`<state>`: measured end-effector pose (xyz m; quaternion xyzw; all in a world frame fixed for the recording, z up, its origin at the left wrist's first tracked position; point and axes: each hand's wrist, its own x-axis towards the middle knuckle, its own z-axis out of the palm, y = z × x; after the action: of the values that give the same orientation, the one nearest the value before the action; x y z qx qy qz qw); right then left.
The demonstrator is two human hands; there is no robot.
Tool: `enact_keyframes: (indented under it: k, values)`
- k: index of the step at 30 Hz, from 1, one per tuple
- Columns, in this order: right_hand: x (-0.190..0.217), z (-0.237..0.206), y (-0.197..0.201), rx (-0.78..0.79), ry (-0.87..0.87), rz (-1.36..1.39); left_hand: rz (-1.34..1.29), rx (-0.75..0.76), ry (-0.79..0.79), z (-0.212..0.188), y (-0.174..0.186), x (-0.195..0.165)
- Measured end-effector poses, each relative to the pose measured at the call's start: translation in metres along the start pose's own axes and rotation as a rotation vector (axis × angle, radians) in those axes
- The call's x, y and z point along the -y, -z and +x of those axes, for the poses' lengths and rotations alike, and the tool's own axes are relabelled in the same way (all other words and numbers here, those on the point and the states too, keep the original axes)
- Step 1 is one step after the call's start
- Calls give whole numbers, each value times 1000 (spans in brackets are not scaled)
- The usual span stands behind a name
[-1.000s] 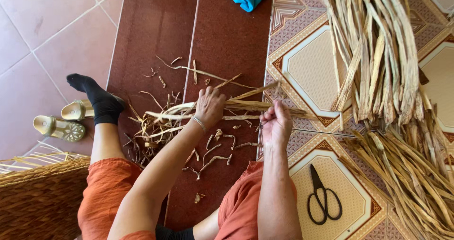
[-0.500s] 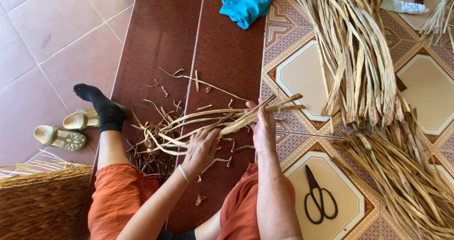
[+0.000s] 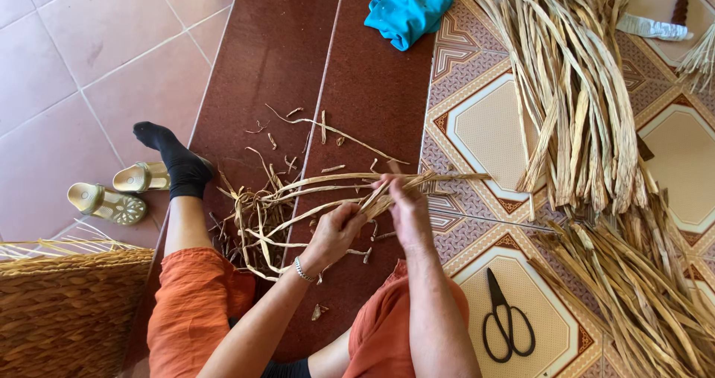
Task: The person sits on the floor and uses scissors to trim and split dried plant fibers. They gather the trimmed pieces into bundles and tie them together with a thin strip of fiber.
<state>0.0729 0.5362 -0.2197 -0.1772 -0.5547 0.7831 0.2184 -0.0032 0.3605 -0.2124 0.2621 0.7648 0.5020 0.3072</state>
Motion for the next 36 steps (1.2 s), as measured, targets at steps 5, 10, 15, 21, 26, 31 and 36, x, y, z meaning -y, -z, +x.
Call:
enact_keyframes:
  k: [5, 10, 15, 21, 26, 31, 36]
  values:
    - [17, 7, 33, -289, -55, 352, -194, -23, 100, -28, 7, 16]
    - [17, 0, 14, -72, -163, 77, -401, -35, 133, -30, 9, 22]
    - [9, -8, 2, 0, -146, -139, -526, -31, 129, -13, -1, 18]
    - [6, -17, -1, -12, -196, -209, -460, 3, 98, 4, -11, 2]
    - [15, -19, 11, -125, -106, -38, 45, 182, 55, -9, -4, -3]
    - [37, -20, 54, -710, 104, 244, 311, 276, -90, -48, 36, 8]
    - [42, -27, 83, -915, 150, 773, 424, 54, -300, -73, 101, 14]
